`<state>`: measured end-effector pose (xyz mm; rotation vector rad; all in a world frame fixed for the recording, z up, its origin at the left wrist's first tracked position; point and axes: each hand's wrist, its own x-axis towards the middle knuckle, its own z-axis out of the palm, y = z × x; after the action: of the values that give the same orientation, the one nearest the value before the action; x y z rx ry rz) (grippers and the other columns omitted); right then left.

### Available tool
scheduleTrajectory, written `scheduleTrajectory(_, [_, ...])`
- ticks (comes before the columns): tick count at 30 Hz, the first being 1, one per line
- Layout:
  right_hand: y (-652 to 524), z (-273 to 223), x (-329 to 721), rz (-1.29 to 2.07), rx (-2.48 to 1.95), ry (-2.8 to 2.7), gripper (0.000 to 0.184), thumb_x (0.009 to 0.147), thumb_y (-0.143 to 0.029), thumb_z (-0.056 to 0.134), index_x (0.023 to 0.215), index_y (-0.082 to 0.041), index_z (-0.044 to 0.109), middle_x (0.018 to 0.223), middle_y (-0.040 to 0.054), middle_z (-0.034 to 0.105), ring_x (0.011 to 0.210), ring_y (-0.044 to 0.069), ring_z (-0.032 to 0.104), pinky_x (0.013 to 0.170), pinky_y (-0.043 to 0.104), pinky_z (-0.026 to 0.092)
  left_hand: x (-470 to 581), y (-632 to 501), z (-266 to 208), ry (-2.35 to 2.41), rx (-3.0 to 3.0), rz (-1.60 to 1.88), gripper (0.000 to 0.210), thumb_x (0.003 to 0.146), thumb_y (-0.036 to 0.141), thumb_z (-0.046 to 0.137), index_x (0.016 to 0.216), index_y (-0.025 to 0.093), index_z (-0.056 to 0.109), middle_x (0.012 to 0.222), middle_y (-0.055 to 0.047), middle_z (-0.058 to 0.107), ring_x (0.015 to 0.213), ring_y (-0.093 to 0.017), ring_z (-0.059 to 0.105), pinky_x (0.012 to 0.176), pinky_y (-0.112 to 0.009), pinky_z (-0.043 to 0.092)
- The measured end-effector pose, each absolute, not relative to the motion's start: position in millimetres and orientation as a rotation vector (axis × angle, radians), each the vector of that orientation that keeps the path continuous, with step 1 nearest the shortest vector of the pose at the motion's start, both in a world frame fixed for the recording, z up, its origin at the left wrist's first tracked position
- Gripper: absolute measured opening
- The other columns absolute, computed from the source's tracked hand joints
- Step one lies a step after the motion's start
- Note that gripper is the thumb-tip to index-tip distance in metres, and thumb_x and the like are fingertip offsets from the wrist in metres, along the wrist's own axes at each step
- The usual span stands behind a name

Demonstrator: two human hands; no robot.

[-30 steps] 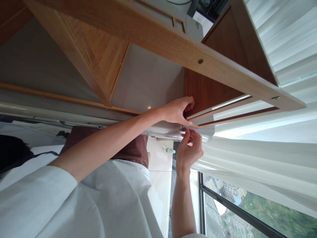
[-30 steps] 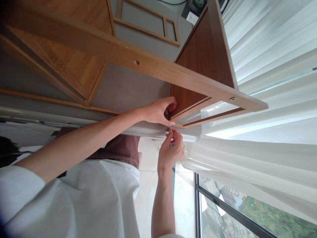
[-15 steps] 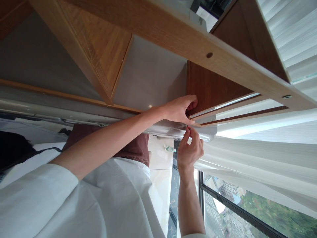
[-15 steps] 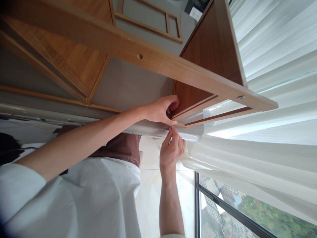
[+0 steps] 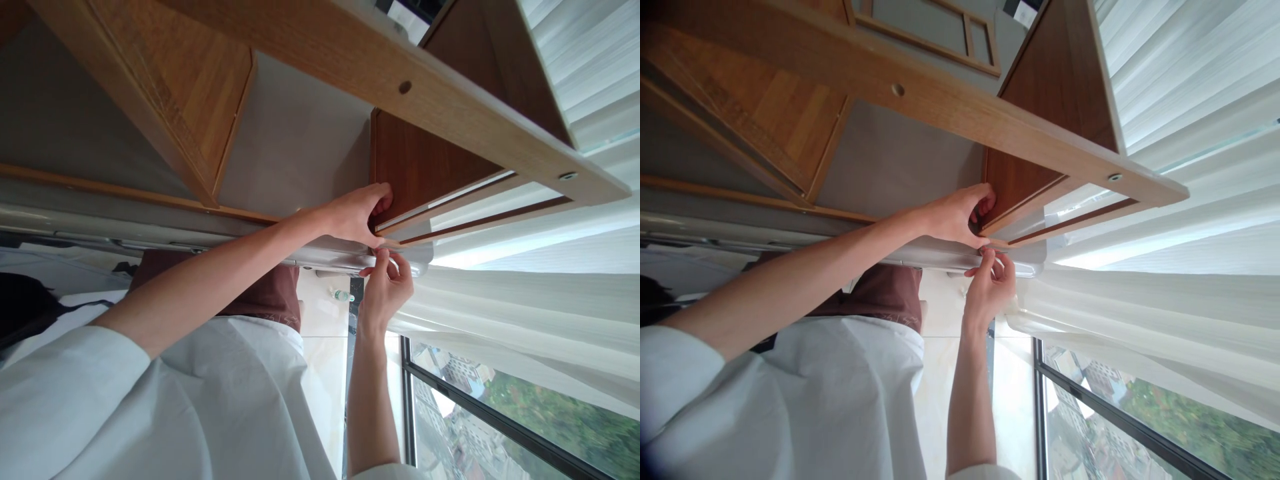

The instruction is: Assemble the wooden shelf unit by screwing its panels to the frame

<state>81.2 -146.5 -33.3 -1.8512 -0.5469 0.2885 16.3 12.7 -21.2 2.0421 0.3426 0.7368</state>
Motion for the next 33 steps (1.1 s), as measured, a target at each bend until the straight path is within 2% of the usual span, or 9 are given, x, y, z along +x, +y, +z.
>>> scheduleTrajectory(4, [-147, -37, 87, 0.404, -1.76, -0.456, 0.04, 0.084, -0.055, 0.068, 0.096, -0.017, 0.061, 0.088, 0.0066, 0.075, 0.049, 0.011, 0.058, 0.053, 0.025, 0.042, 13, 11, -23, 0.318, 2.122, 0.719, 0.057, 0.059, 0.024, 0.082, 0.099, 0.022, 0.041, 0.106, -0.007, 0.054, 0.091, -0.021, 0.056, 0.076, -0.034, 0.047])
scheduleTrajectory(8, [-146, -36, 87, 0.447, -1.736, -0.412, 0.045, 0.082, -0.058, 0.069, 0.098, -0.016, 0.063, 0.087, 0.0071, 0.076, 0.052, 0.012, 0.059, 0.056, 0.025, 0.043, 10, 10, -18, 0.357, 2.211, 0.659, 0.055, 0.064, 0.025, 0.079, 0.103, 0.022, 0.041, 0.113, -0.009, 0.054, 0.102, -0.024, 0.056, 0.085, -0.035, 0.049])
scheduleTrajectory(16, [-150, -32, 83, 0.46, -1.691, -0.408, 0.042, 0.083, -0.057, 0.068, 0.094, -0.017, 0.065, 0.081, 0.005, 0.075, 0.058, 0.013, 0.059, 0.056, 0.025, 0.042, 9, 2, 2, 0.587, 2.422, 0.476, 0.051, 0.068, 0.034, 0.076, 0.105, 0.021, 0.044, 0.112, -0.01, 0.059, 0.102, -0.029, 0.059, 0.087, -0.041, 0.047])
scheduleTrajectory(20, [-150, -34, 83, 0.459, -1.685, -0.416, 0.04, 0.085, -0.055, 0.068, 0.095, -0.017, 0.065, 0.075, 0.0033, 0.072, 0.065, 0.016, 0.063, 0.062, 0.026, 0.046, 10, -4, 8, 0.655, 2.466, 0.417, 0.047, 0.07, 0.037, 0.072, 0.104, 0.02, 0.044, 0.112, -0.011, 0.061, 0.102, -0.031, 0.06, 0.088, -0.043, 0.046])
scheduleTrajectory(25, [-154, -40, 92, 0.348, -1.665, -0.368, 0.035, 0.086, -0.053, 0.068, 0.096, -0.02, 0.062, 0.09, 0.004, 0.073, 0.07, 0.017, 0.065, 0.07, 0.029, 0.05, 13, -10, 8, 0.707, 2.46, 0.417, 0.05, 0.068, 0.031, 0.071, 0.109, 0.021, 0.044, 0.117, -0.012, 0.061, 0.107, -0.033, 0.062, 0.094, -0.044, 0.046])
scheduleTrajectory(29, [-169, -48, 106, 0.312, -1.703, -0.367, 0.037, 0.084, -0.057, 0.068, 0.095, -0.022, 0.063, 0.085, 0.0024, 0.072, 0.069, 0.017, 0.063, 0.067, 0.029, 0.05, 15, -18, 8, 0.792, 2.422, 0.411, 0.055, 0.068, 0.027, 0.07, 0.116, 0.021, 0.043, 0.122, -0.015, 0.06, 0.108, -0.036, 0.064, 0.09, -0.045, 0.049])
scheduleTrajectory(33, [-185, -65, 122, 0.315, -1.75, -0.342, 0.046, 0.078, -0.062, 0.069, 0.099, -0.021, 0.065, 0.075, 0.0022, 0.071, 0.071, 0.021, 0.066, 0.065, 0.031, 0.053, 14, -22, 6, 0.834, 2.419, 0.371, 0.061, 0.07, 0.032, 0.068, 0.124, 0.019, 0.041, 0.127, -0.014, 0.057, 0.1, -0.032, 0.067, 0.082, -0.041, 0.053])
